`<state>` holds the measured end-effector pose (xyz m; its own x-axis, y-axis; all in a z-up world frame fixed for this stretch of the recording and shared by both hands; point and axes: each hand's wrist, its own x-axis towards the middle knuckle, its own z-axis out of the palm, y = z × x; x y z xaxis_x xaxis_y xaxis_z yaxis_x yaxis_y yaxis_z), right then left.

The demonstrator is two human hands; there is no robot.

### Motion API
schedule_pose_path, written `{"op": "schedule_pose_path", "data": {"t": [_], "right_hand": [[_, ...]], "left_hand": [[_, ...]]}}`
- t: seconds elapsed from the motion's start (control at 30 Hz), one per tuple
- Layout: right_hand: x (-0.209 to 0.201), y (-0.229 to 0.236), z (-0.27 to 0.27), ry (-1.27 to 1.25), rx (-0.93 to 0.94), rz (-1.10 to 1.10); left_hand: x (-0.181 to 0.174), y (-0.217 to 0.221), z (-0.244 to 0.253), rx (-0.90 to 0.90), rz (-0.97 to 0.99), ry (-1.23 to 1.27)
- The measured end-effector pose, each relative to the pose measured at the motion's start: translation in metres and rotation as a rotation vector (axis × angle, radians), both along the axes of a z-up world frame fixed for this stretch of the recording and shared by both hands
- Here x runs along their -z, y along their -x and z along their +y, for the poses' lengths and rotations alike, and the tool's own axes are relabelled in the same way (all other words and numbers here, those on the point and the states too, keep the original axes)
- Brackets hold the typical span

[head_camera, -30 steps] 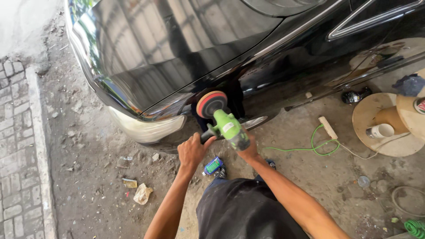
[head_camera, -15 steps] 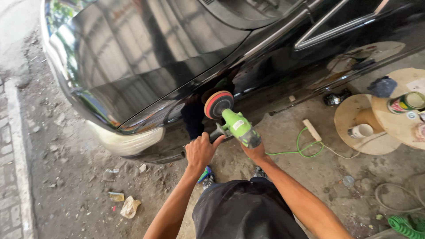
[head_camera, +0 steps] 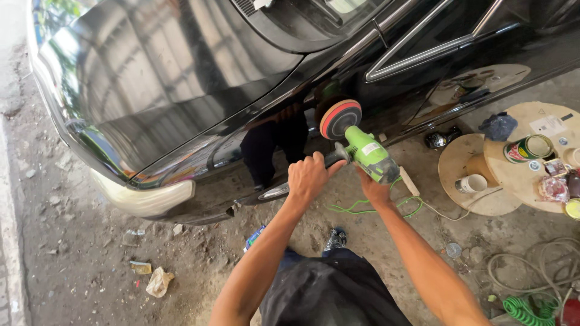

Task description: The person applies a substance from a can to a car's surface and uses a power polisher to buff the black paint on various parts of the vehicle including the roof and body panels.

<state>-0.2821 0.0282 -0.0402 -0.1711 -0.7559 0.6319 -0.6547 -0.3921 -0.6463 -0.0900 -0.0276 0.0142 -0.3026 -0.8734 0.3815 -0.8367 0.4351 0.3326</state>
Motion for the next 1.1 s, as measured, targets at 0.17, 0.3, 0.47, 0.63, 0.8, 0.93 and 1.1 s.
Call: {"op": "schedule_pose_path", "data": {"t": [0.17,0.3,0.47,0.63,0.8,0.93,1.1], "right_hand": [[0.018,-0.021,-0.003,-0.108,-0.003,0.021],[0.043,-0.056,0.000,0.048,0.018,0.282],[0.107,-0.111,-0.002,-0.009,0.007,0.355],[0.107,-0.172,0.007,-0.255,-0.239,-0.200],[0.065,-0.228,0.004,-0.299,-0.237,-0.183],[0.062,-0.215,0.007,-0.270,-0.214,-0.102],[0.078,-0.135,0.004,-0.301,-0.314,-0.317]], "left_hand": [[-0.003,-0.030,0.002,-0.018,-0.045,-0.012],[-0.003,-0.076,0.008,-0.025,-0.058,-0.095],[0.000,-0.141,0.029,-0.120,-0.101,-0.085],[0.010,-0.212,0.052,-0.226,-0.092,-0.131],[0.018,-0.259,0.069,-0.326,-0.132,-0.189],[0.018,-0.244,0.074,-0.351,-0.164,-0.203],[0.009,-0.167,0.056,-0.278,-0.132,-0.165]]}}
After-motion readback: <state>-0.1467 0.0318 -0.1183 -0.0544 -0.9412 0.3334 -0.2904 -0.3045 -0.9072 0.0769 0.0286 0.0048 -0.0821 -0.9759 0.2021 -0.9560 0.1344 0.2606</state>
